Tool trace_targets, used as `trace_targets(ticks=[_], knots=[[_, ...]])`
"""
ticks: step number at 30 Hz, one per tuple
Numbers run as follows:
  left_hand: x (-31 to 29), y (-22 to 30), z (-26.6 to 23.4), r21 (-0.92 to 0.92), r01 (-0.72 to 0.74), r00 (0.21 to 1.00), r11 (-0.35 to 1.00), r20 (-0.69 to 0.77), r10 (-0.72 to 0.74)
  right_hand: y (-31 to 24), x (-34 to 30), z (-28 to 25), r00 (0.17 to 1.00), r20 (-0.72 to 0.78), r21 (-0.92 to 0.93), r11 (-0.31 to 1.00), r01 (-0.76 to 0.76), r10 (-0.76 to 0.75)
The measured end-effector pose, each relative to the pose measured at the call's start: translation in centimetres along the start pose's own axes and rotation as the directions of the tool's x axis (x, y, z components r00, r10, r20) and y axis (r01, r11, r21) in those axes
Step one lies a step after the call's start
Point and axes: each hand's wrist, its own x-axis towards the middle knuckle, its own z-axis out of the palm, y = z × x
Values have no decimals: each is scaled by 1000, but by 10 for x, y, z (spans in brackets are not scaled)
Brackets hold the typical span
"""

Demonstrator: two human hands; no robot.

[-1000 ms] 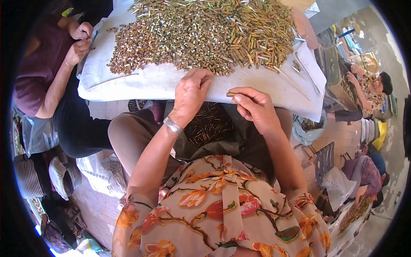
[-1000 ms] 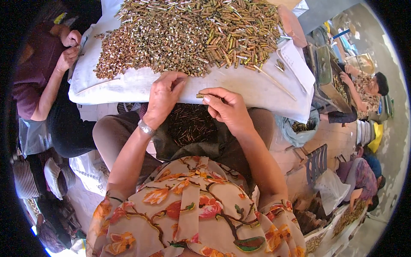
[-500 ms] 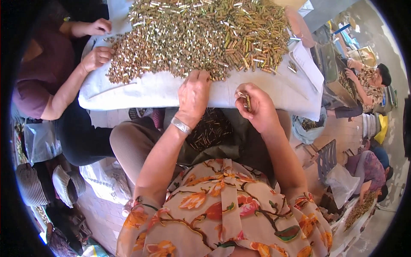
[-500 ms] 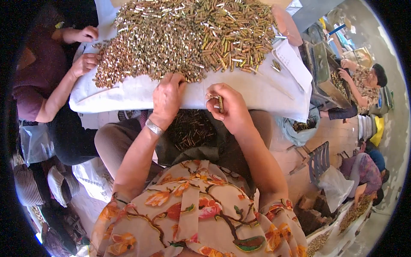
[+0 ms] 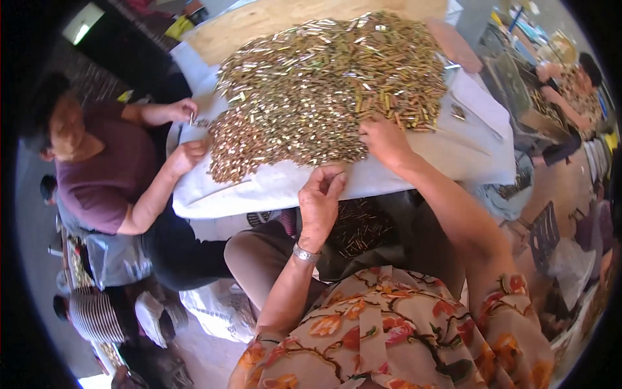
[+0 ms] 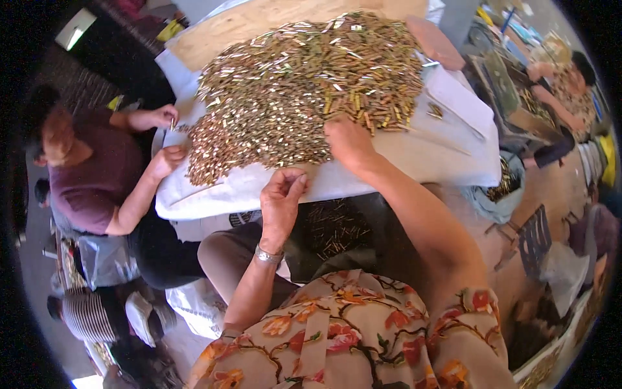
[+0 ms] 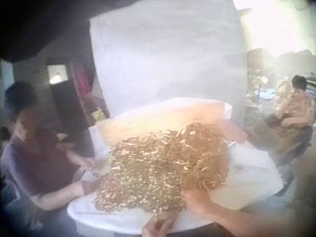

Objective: The person assembles small metal components by picking up pieces from the table and fitting them together by hand.

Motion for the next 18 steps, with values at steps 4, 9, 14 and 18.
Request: trace_targets(ticks=[4, 9, 14, 18], knots=[[-18, 23, -12, -426, 105, 995, 899, 46, -94, -33, -47, -39, 999, 14, 545, 838, 27, -41], [-40, 36, -15, -522, 151, 988, 839, 50, -147, -76, -105, -62, 965, 243, 738, 627, -251, 101], [-52, 20, -13, -571, 154, 983, 807, 5, -184, -70, -122, -41, 962, 193, 796, 543, -268, 192], [-52, 20, -22, -492, 132, 989, 861, 6, -148, -63, -126, -44, 990, 132, 754, 643, -134, 51]])
